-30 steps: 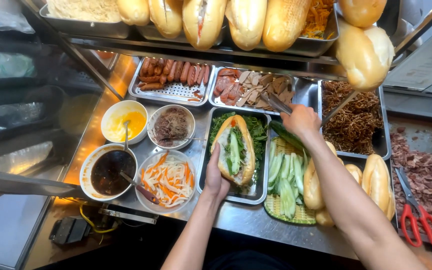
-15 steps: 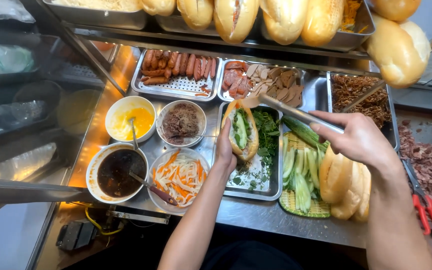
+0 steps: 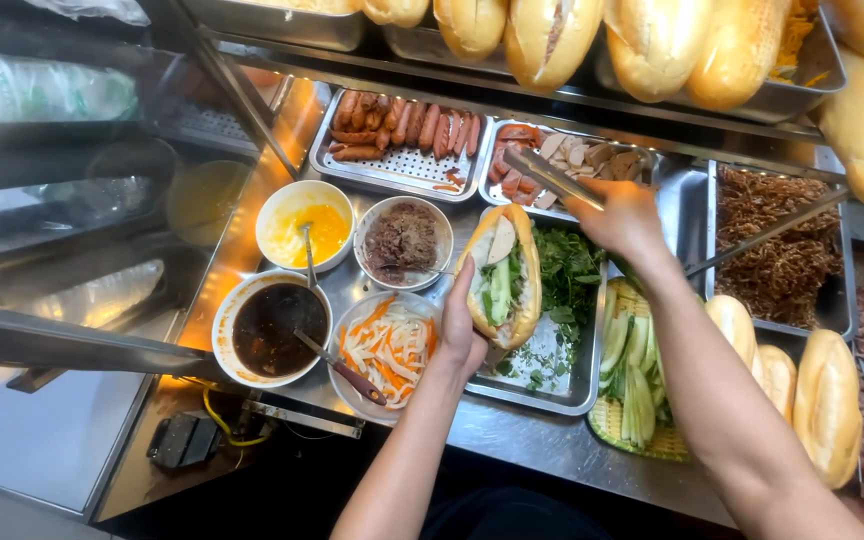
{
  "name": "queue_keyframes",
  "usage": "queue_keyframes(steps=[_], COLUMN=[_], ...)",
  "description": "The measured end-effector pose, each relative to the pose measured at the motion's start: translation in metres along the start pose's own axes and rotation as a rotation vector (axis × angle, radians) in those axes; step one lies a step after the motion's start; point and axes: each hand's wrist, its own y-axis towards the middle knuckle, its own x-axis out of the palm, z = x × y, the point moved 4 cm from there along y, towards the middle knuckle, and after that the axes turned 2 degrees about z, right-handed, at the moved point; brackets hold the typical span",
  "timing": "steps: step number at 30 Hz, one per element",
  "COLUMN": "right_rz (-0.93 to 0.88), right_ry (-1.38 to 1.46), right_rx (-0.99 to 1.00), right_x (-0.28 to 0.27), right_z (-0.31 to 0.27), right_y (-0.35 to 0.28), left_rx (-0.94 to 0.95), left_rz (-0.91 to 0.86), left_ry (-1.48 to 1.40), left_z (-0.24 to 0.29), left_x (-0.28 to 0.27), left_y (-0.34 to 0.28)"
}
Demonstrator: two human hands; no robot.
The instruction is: Preparing a Banh Mi sandwich by adding meat, vegetables, and sauce, then toasting it.
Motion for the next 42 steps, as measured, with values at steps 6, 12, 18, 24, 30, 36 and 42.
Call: queue_keyframes(steps=[6,12,18,24,30,36,42], right_rz=[-0.054,-0.069,-0.092,-0.058,-0.033,-0.074,-0.073], right_ry=[-0.070,0.228,0.080,0.185,0.148,0.101,0.468], right_rx=[0.058,0.159,0.234,0.164,0.156,0.183,0.163], right_x=[0.069,0.019,0.003,0.009,0.097,0.081,-0.003], right_z=[0.011,0.024,0.039,0.011,0.022,-0.008,0.002], right_y=[0.058,-0.005,-0.049,-0.047,0.093,0.088,0.005], left_rx=[0.027,0.093,0.131,0.215,0.184,0.183,0.189], left_rz=[0.036,0.008,-0.019,0.014,0.038,0.038,0.008], left_ry=[-0.024,-0.081,-0.157,-0.164,-0.149,-0.120,-0.123], left_z=[0.016,0.014,-0.002,0.009,0.024,0.037,0.032], left_x=[0.000,-0.003,0.012,0.001,0.009,0.002,-0.002], left_y=[-0.019,0.011,0.040,0.039,0.008,0.005,0.043])
